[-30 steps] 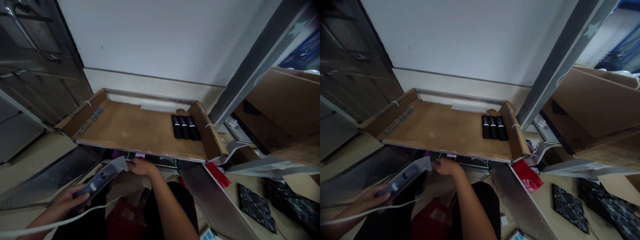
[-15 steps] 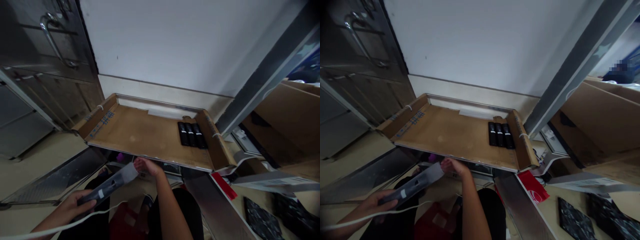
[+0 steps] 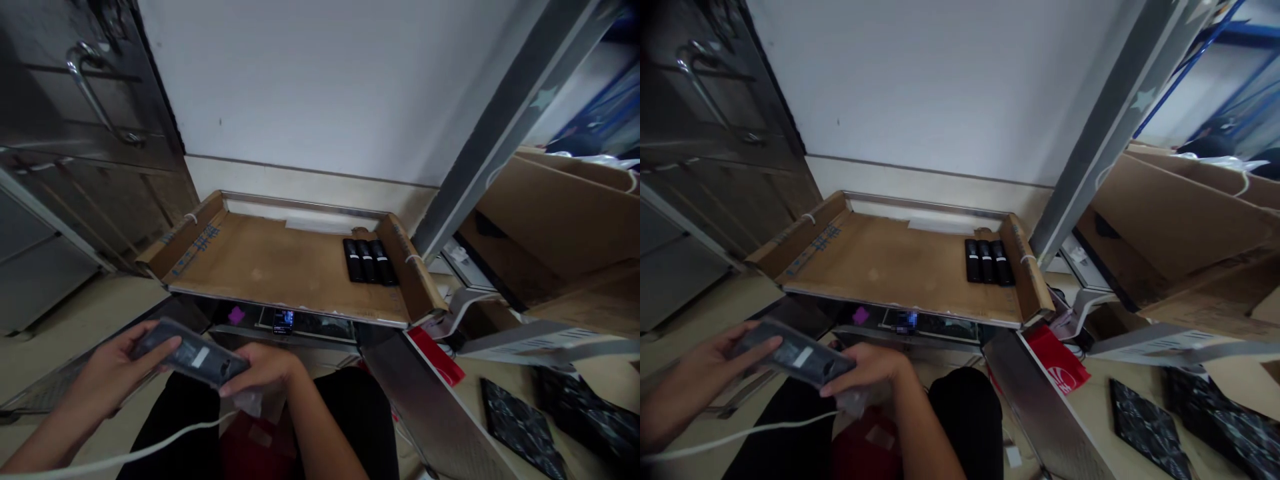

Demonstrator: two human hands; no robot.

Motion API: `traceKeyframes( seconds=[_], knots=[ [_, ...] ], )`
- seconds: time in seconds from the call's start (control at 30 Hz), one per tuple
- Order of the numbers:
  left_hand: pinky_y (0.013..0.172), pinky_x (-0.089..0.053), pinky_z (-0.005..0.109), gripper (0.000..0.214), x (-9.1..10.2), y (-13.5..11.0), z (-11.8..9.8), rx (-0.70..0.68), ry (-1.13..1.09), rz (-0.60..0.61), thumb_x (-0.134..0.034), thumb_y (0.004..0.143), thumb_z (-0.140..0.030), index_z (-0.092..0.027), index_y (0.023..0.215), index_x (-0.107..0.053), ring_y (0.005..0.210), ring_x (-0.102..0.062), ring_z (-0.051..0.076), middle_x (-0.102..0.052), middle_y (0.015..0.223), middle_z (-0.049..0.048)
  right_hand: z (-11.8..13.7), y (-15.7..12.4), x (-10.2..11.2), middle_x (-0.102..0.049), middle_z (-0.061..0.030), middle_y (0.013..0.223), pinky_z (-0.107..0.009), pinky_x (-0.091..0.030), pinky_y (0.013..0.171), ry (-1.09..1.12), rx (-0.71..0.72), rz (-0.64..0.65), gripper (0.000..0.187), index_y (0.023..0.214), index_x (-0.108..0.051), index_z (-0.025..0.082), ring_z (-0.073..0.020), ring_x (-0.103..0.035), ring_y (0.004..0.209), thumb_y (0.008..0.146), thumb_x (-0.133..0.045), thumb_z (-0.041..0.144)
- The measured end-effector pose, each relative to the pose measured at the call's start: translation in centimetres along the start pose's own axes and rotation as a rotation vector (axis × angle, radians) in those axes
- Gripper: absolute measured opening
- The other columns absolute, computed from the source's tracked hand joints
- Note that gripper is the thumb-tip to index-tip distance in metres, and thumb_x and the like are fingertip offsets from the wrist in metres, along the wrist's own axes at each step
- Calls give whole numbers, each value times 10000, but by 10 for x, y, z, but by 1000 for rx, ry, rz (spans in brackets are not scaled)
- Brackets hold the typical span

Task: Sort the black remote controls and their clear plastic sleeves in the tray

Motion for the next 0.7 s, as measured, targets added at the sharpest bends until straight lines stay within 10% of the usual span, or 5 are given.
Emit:
traceKeyframes(
  seconds=[0.4, 0.7],
  knots=[
    [683, -484, 288, 476, -19, 63, -59, -258, 73, -187, -602, 871, -608, -161, 723, -673, 673, -593, 181, -639, 644, 5, 42, 6, -13, -713, -11, 773, -197, -451, 536, 81, 108, 11, 540, 939, -706, 134, -90, -616, 569, 636, -898, 538],
    [624, -524, 284, 470, -51, 130, -55, -122, -251, -97, -723, 702, -528, -130, 947, -671, 686, -653, 168, -733, 925, 108, 82, 41, 19, -454, 107, 493, -187, -213, 392, 482, 312, -461, 347, 757, -554, 183, -45, -344, 393, 736, -832, 389]
  ],
)
Point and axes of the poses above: each hand's wrist, its own y-axis towards the middle knuckle, its own x-axis out of the back of the hand, z = x × y, the point moved 5 cm from there along y, towards the middle knuckle
